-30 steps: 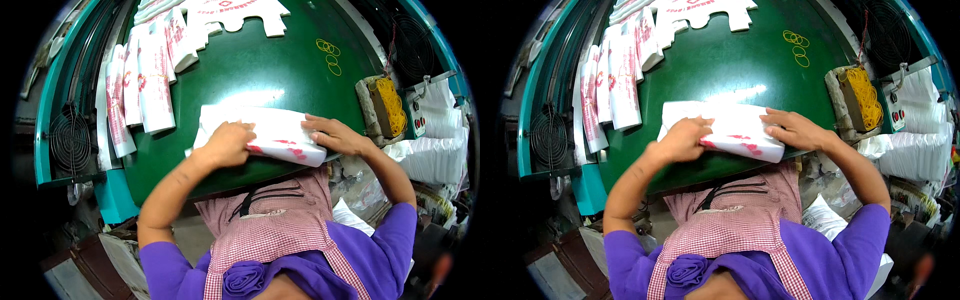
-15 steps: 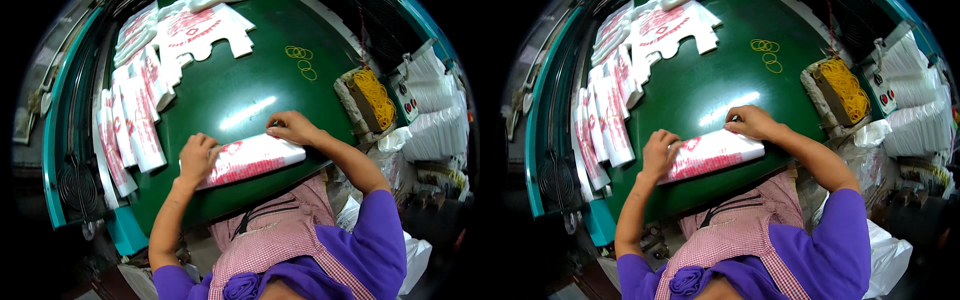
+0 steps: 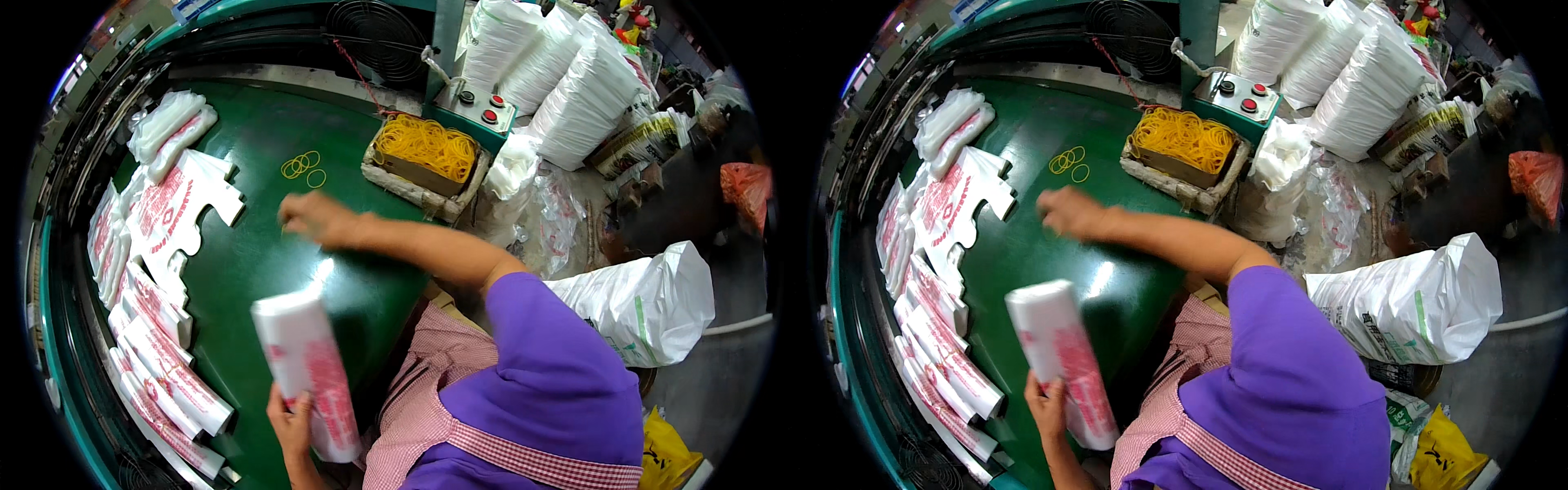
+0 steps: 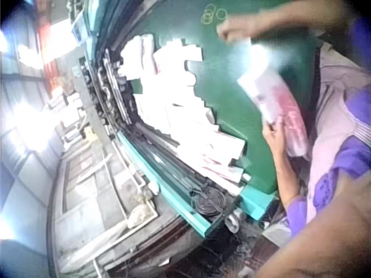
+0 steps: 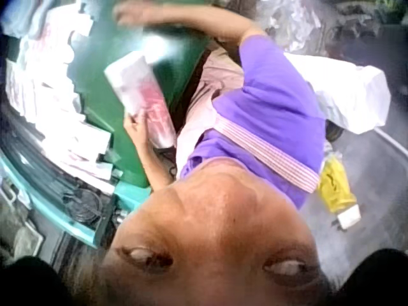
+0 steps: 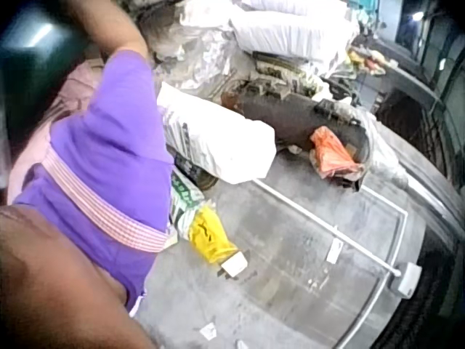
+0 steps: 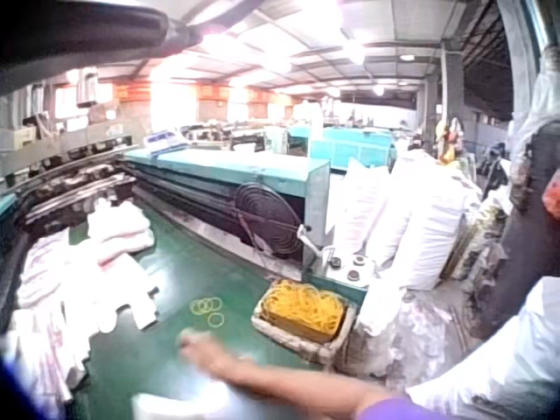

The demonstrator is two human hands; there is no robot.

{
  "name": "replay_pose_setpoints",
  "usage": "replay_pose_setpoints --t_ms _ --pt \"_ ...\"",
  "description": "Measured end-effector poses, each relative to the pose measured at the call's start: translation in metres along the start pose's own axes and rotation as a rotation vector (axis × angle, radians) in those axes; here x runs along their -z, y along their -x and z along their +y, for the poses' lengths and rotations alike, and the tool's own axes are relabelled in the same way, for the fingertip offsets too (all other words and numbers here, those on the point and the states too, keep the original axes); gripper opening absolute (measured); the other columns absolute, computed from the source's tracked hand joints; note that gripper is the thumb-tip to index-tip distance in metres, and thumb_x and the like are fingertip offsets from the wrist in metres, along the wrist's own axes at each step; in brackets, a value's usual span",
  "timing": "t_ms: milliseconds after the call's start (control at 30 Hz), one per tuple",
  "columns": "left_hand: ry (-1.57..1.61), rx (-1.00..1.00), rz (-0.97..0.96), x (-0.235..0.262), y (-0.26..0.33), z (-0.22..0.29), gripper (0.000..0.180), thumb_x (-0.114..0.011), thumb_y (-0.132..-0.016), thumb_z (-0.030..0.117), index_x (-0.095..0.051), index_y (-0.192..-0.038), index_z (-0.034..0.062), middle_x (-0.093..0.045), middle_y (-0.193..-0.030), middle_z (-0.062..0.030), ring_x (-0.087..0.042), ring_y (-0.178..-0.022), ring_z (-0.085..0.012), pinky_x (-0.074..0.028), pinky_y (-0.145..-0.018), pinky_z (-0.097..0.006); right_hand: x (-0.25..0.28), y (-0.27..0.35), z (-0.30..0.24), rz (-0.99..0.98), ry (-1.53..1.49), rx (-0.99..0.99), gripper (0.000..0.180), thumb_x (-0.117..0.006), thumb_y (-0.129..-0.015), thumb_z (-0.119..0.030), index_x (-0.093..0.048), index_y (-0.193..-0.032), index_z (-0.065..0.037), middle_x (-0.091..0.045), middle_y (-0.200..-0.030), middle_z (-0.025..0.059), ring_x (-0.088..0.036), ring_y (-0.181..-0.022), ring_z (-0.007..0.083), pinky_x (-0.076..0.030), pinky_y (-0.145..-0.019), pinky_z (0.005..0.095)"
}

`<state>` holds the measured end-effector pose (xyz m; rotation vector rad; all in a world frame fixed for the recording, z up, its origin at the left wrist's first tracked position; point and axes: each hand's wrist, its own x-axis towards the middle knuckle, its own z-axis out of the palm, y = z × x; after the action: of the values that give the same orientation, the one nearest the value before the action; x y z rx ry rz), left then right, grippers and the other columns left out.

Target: The person folds white plastic bags with red text on a green work surface, then secures each folded bundle with a yellow rubber band. The person repeats this process for multiple bags, stacking the finished bundles on the table.

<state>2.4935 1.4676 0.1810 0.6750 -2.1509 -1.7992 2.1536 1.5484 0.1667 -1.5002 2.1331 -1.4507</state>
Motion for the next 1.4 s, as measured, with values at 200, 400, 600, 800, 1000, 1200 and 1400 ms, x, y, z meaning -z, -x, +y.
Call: replay_pose_setpoints --t_ms 200,400,600,800,1000,1200,1400 --pt "0.789 -0.168 0.066 0.007 -0.04 -0.003 0.038 -0.048 -0.098 0.029 -0.045 -0.128 0.0055 -0.058 -0.118 -0.0088 -0.058 -0.102 -0.0212 -0.049 -0.087 -0.038 -0.074 0.037 -0.116 -0.09 -0.434 0.227 0.024 -0.06 -0.081 -0.006 -0.055 -0.104 -0.002 -0.064 -0.091 0.015 -0.063 -0.074 0.0306 -0.051 -0.068 0.0387" --pt "1.152 -0.088 -0.221 0.024 -0.037 -0.022 0.042 -0.059 -0.091 0.022 -0.045 -0.124 0.0011 -0.059 -0.111 -0.0139 -0.061 -0.094 -0.0225 -0.053 -0.078 -0.037 -0.069 0.037 -0.101 -0.179 -1.837 -0.55 0.032 -0.056 -0.088 -0.006 -0.045 -0.117 -0.011 -0.059 -0.09 0.0091 -0.06 -0.072 0.0122 -0.051 -0.063 0.0293" --pt "-0.058 -0.089 0.108 0.056 -0.019 -0.016 0.043 -0.071 -0.075 0.004 -0.05 -0.112 -0.0003 -0.055 -0.097 -0.0054 -0.057 -0.086 -0.0141 -0.049 -0.07 -0.026 -0.02 0.034 -0.133 -0.507 -1.231 0.014 0.044 -0.047 -0.093 -0.003 -0.035 -0.136 -0.009 -0.042 -0.136 0.0244 -0.066 -0.09 0.0284 -0.052 -0.057 0.027" --pt "0.029 -0.08 0.712 0.174 -0.019 -0.04 0.02 -0.063 -0.08 -0.002 -0.058 -0.098 0.0043 -0.056 -0.102 -0.0046 -0.054 -0.083 -0.012 -0.046 -0.073 -0.023 -0.114 0.041 -0.117 -0.6 -0.558 0.472 0.033 -0.054 -0.09 -0.01 -0.052 -0.122 -0.006 -0.048 -0.135 0.0159 -0.052 -0.118 0.0305 -0.042 -0.099 0.0388" --pt "-1.079 -0.298 0.762 0.215 -0.011 -0.029 0.037 -0.064 -0.082 0.013 -0.059 -0.118 0.0075 -0.045 -0.137 -0.0165 -0.04 -0.129 -0.0354 -0.027 -0.109 -0.048 -0.198 -0.102 -0.026 -0.097 0.368 0.376 0.06 -0.065 -0.079 -0.014 -0.041 -0.133 -0.007 -0.047 -0.131 0.0189 -0.042 -0.122 0.0375 -0.037 -0.099 0.0469" --pt "-1.381 -0.189 0.626 0.2 -0.011 -0.105 0.044 -0.054 -0.082 0.024 -0.056 -0.125 0.0173 -0.046 -0.14 -0.0067 -0.04 -0.131 -0.0251 -0.016 -0.112 -0.049 -0.252 -0.201 0.016 -0.087 0.828 0.239 0.027 -0.052 -0.086 -0.017 -0.054 -0.111 -0.008 -0.054 -0.108 0.0112 -0.05 -0.103 0.0294 -0.043 -0.082 0.0466" --pt "-1.314 -0.193 0.623 0.199 -0.016 -0.116 0.044 -0.049 -0.084 0.025 -0.055 -0.127 0.0182 -0.046 -0.14 -0.006 -0.041 -0.131 -0.0231 -0.016 -0.112 -0.047 -0.211 -0.21 0.031 -0.169 0.695 0.291 0.011 -0.048 -0.082 -0.004 -0.057 -0.089 -0.002 -0.06 -0.089 0.0173 -0.059 -0.087 0.0351 -0.05 -0.075 0.0432"
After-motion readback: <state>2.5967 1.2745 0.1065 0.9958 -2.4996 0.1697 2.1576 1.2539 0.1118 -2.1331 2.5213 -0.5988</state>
